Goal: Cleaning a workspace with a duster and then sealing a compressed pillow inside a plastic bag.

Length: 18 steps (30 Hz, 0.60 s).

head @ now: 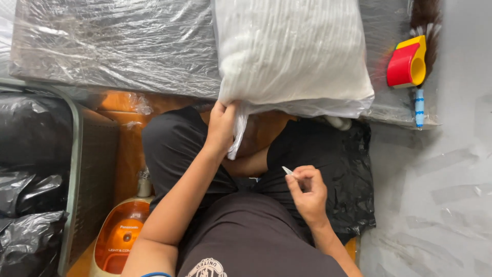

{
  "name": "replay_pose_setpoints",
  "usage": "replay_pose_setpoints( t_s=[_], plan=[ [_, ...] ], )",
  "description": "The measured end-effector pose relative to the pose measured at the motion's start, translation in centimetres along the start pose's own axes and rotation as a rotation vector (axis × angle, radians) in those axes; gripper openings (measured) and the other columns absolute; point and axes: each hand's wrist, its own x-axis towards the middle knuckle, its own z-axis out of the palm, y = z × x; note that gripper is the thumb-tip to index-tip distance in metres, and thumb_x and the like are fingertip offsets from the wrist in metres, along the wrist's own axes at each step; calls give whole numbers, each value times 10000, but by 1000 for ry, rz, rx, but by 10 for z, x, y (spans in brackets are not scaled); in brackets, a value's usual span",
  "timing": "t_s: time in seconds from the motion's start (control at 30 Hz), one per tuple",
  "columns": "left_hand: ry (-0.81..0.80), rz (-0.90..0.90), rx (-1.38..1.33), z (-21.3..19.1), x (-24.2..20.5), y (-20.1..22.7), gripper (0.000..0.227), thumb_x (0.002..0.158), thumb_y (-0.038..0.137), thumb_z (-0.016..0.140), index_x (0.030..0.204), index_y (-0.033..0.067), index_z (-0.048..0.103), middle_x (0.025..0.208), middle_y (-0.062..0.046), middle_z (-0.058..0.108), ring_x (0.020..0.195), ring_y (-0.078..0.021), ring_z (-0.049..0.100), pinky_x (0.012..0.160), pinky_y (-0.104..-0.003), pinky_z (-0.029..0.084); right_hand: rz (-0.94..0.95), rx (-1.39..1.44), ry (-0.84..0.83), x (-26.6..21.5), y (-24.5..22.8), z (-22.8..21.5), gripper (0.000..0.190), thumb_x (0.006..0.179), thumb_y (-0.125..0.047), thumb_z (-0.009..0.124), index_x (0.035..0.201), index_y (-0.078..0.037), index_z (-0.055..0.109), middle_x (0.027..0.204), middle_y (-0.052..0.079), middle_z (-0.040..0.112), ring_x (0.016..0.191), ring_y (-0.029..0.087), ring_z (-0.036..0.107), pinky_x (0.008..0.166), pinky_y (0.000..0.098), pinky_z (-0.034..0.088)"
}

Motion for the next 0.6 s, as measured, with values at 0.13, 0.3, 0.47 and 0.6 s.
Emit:
replay_pose_setpoints(
  t_s=[0.13,0.3,0.47,0.6],
  plan=[
    [-26,-35,63,-27,-21,-11,279,986,231,691,1211,67,664,963,-27,674,875,-73,585,802,-309,553,231,103,236,4,37,-22,187,975,-15,720,980,-30,533,922,106,672,736,153,712,687,279,566],
    [-31,50,122,-51,-42,-5,232,999,223,724,1155,84,623,874,29,587,836,-44,544,739,-211,496,305,111,461,17,100,-68,192,1009,-2,696,1083,-37,521,952,63,651,810,138,710,749,230,542],
    [15,-236,-335,-60,-50,-40,560,1094,513,325,1054,57,647,777,-44,561,656,-154,620,495,-278,536,359,195,464,26,104,-62,245,966,-50,764,1139,-39,592,977,85,683,831,147,726,777,215,567],
    [-104,-311,-108,-45,-59,-111,406,860,-37,492,1250,-125,558,975,-268,641,770,-330,704,547,-371,610,340,148,187,24,94,6,229,940,-63,772,1121,-14,640,944,126,725,816,183,750,755,294,601]
  ],
)
